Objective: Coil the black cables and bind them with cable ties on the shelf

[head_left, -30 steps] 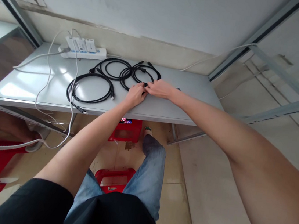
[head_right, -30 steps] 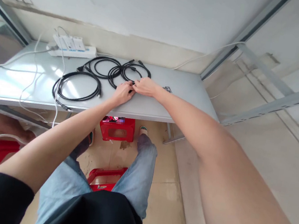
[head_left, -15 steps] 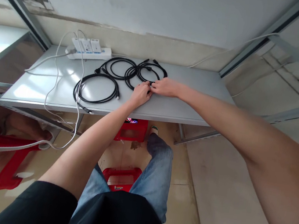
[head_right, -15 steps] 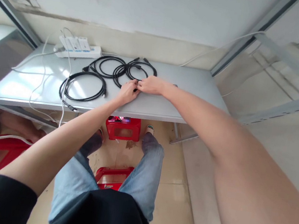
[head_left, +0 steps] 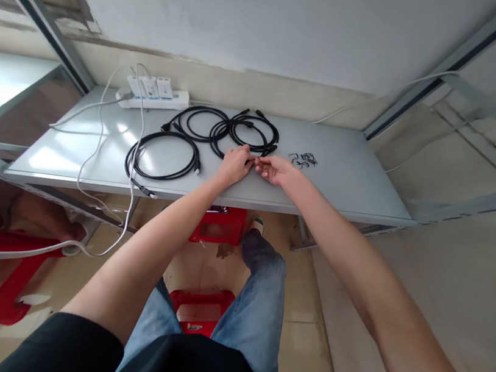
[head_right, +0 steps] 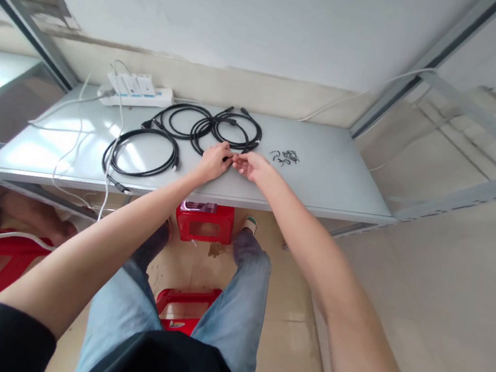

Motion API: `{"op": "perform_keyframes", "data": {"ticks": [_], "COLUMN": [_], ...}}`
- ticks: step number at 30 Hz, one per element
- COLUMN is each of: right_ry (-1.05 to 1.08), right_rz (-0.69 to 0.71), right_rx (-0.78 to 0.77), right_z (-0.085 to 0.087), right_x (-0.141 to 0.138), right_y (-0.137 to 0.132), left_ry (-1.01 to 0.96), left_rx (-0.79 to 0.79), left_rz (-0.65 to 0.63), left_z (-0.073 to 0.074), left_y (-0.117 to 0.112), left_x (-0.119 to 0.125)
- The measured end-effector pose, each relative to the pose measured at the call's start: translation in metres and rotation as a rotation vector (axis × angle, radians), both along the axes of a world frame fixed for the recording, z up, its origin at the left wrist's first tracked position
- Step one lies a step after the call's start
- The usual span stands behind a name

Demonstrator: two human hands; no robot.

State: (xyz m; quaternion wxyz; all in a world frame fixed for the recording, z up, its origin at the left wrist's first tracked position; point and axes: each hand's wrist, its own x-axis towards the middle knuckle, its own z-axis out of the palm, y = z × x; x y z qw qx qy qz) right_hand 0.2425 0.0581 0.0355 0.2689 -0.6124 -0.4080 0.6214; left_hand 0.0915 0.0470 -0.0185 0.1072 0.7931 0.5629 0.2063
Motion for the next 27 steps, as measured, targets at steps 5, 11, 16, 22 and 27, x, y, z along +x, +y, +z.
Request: {"op": "perform_keyframes", "data": {"ticks": [5,11,16,22,27], "right_ry": [0.044,-0.475,-1.054,-1.209,-1.343], "right_rz": [0.151,0.56,0.869,1.137,1.251], "right_rx": [0.075,0.528,1.005,1.161,1.188], "right_z": [-0.005,-0.005,0.006,0.016,0.018], "right_x": [0.018,0.029,0.037,0.041,0.035], "right_y": [-0.001,0.004,0.013,0.03,0.032], "left_ry": [-0.017,-0.062,-0.08,-0.057,-0.04], "left_rx": [-0.006,-0.015,0.003,0.006,0.001], "left_rz": [-0.014,-0.006,-0.003,-0.007,-0.004], "left_z": [0.002,0.003,-0.001,0.001,0.003], "left_y": [-0.001,-0.001,0.002,0.0,-0.001], "left_x": [0.001,0.001,0.0,-0.001,0.0]}}
